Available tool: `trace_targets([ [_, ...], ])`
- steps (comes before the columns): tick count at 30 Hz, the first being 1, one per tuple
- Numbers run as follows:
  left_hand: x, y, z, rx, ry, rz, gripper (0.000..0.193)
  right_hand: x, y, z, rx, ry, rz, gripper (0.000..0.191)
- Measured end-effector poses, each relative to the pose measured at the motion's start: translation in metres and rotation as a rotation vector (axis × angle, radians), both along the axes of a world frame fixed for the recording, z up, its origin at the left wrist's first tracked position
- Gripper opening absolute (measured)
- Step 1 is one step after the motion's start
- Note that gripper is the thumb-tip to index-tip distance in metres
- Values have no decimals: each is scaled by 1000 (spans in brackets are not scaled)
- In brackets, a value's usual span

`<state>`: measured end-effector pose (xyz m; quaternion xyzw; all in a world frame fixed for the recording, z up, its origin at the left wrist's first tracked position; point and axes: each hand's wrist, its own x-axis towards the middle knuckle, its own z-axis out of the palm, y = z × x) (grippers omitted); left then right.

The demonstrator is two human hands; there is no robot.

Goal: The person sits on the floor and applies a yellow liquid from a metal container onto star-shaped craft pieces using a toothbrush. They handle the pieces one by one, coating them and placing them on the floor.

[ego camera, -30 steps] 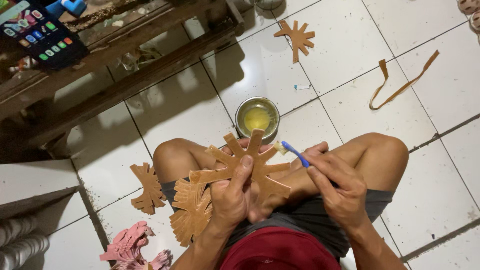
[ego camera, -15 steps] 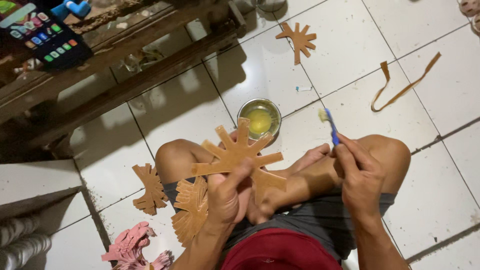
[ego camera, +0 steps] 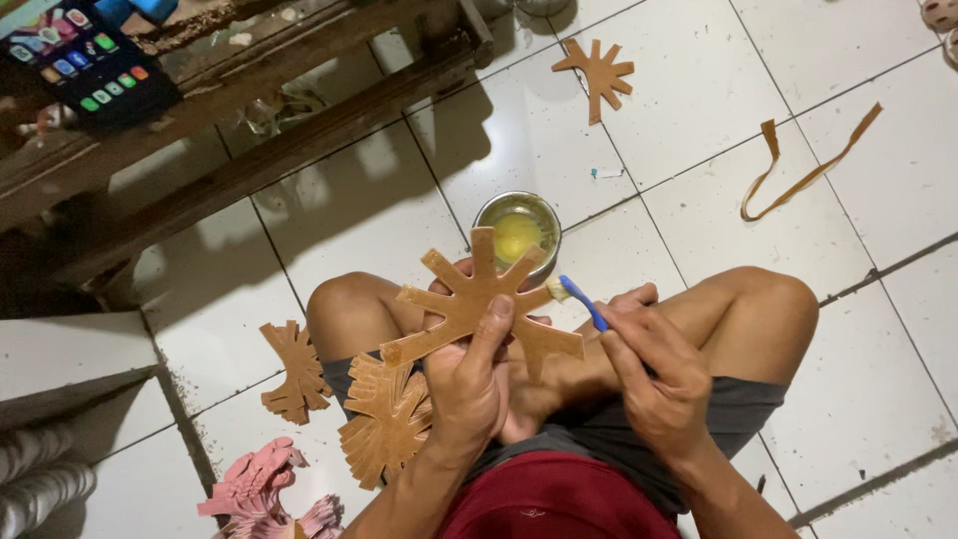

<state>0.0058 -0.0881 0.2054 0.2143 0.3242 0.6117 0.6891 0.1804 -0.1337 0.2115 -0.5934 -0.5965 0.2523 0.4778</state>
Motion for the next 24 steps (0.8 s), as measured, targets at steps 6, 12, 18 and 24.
trace_targets([
  [6, -3, 1, 5, 1, 29, 27, 47, 9, 10, 0, -114, -1, -102, 29],
  [12, -8, 6, 3, 20, 22, 42, 48, 11, 5, -9, -3, 45, 33, 26],
  [18, -41, 5, -8, -210, -53, 108, 42, 16, 80, -93, -475, -491, 30, 23],
  [24, -53, -2, -27, -203, -119, 84, 35, 1, 129, -166, -200, -776, 252, 19],
])
